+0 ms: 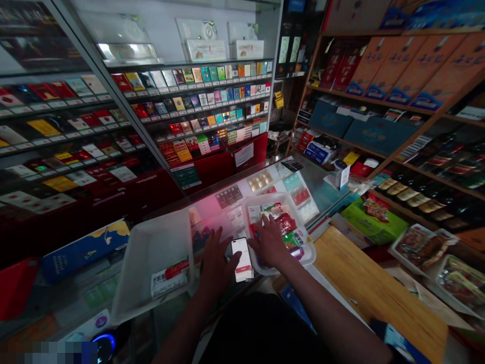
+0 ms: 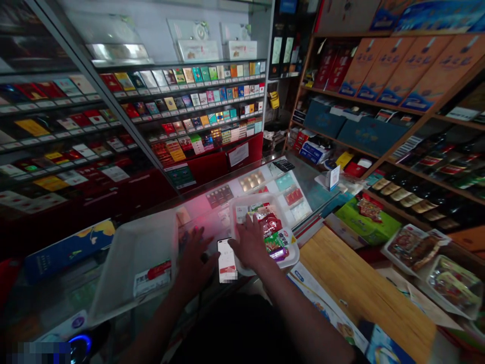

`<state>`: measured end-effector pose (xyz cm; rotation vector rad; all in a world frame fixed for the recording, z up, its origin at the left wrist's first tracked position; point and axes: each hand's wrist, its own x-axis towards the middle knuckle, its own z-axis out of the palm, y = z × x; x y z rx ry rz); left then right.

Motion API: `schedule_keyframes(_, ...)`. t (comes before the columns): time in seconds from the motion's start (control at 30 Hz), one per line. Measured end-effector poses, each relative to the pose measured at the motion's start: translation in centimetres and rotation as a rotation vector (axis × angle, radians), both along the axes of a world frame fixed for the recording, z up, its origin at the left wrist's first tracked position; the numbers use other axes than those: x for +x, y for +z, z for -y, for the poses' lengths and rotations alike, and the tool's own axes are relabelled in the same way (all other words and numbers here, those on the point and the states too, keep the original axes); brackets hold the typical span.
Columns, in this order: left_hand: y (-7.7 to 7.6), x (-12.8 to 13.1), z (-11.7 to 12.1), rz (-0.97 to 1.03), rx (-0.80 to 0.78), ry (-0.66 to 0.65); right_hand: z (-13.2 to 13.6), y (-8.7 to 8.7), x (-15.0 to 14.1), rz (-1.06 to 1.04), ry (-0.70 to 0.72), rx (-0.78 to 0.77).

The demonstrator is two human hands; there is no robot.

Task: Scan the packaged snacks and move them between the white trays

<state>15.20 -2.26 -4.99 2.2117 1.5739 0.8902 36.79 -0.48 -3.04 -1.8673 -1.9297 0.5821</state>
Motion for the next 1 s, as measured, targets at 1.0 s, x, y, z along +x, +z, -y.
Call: schedule_keyframes(1.0,-2.3,13.0,-5.7,-0.522,-0.163,-0.112,-3.3,-4.1,11.7,0.189,-0.231,0.003)
